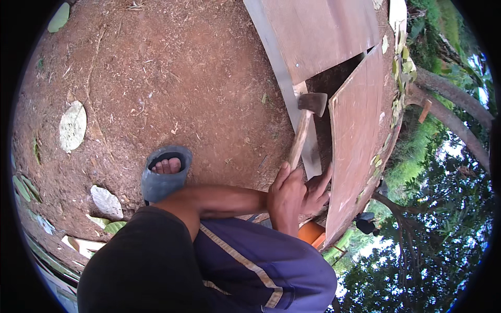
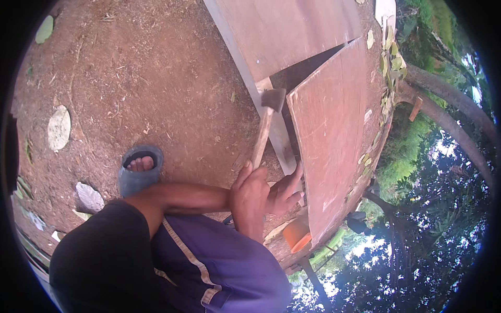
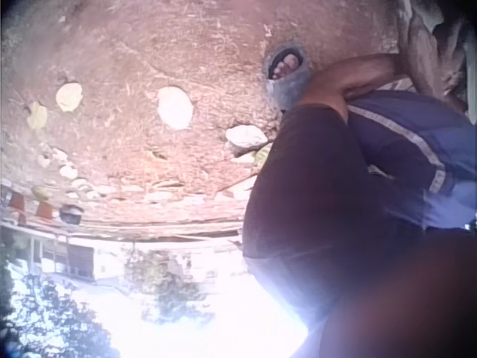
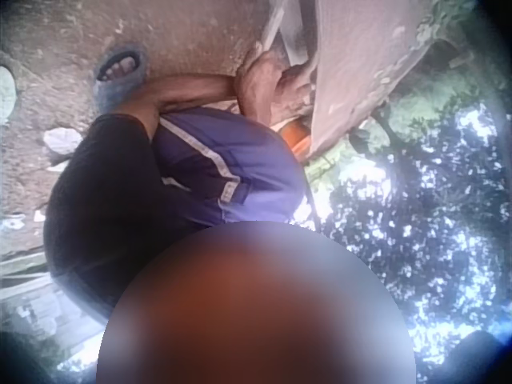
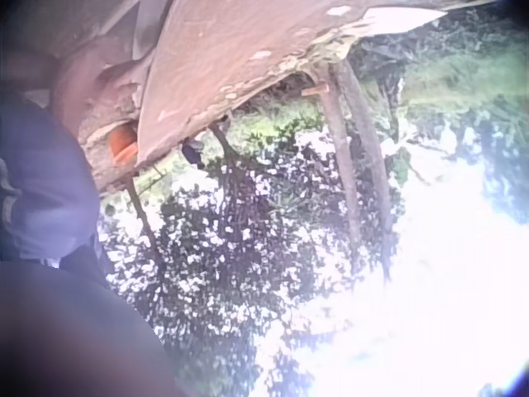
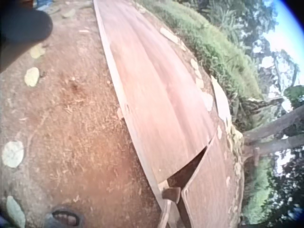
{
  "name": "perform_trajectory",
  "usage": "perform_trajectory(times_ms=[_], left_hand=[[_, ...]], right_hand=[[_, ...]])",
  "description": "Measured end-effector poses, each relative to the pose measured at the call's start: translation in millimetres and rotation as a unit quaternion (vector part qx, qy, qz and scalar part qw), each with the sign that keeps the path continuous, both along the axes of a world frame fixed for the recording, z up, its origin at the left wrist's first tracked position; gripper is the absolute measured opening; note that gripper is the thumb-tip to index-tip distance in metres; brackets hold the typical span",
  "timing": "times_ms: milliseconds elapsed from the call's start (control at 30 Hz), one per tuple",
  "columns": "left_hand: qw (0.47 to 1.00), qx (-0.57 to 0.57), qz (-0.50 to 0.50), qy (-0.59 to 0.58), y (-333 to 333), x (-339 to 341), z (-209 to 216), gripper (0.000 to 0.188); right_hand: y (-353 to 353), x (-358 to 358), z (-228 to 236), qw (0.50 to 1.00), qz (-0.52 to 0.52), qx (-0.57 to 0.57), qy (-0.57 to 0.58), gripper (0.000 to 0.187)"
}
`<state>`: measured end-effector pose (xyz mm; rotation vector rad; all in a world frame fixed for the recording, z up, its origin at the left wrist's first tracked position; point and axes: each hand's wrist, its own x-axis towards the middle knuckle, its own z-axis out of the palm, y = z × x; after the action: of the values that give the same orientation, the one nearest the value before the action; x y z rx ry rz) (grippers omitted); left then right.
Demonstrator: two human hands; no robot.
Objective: The person aligns two large wooden planks on the ground, uses a hammer to tap them together, measures the gap with a tape measure, and hammers nails into the joint to secure the planks.
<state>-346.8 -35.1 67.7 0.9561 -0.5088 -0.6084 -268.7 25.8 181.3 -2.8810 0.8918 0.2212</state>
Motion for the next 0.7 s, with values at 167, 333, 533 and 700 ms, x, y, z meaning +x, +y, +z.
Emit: perform_trajectory(times_ms=[167, 333, 533, 700], left_hand=[[1.000, -0.001, -0.009, -0.002, -2.5, -1.9, -2.8, 0.097], [1.000, 0.011, 0.023, -0.016, -10.5, 3.6, 1.1, 0.097], [0.986, 0.067, -0.135, 0.070, 15.5, 27.1, -1.1, 0.093], [0.981, 0.094, -0.083, 0.146, 43.0, 61.0, -5.2, 0.062]], right_hand=[[0.6, -12.9, -0.1, 0.997, -0.046, 0.041, 0.039, 0.031], [9.9, -41.9, 14.0, 0.997, -0.039, 0.067, -0.007, 0.025], [-38.8, -113.8, 38.8, 0.987, -0.106, 0.112, 0.035, 0.028], [-103.5, -173.3, 72.5, 0.988, -0.059, 0.091, 0.108, 0.030]])
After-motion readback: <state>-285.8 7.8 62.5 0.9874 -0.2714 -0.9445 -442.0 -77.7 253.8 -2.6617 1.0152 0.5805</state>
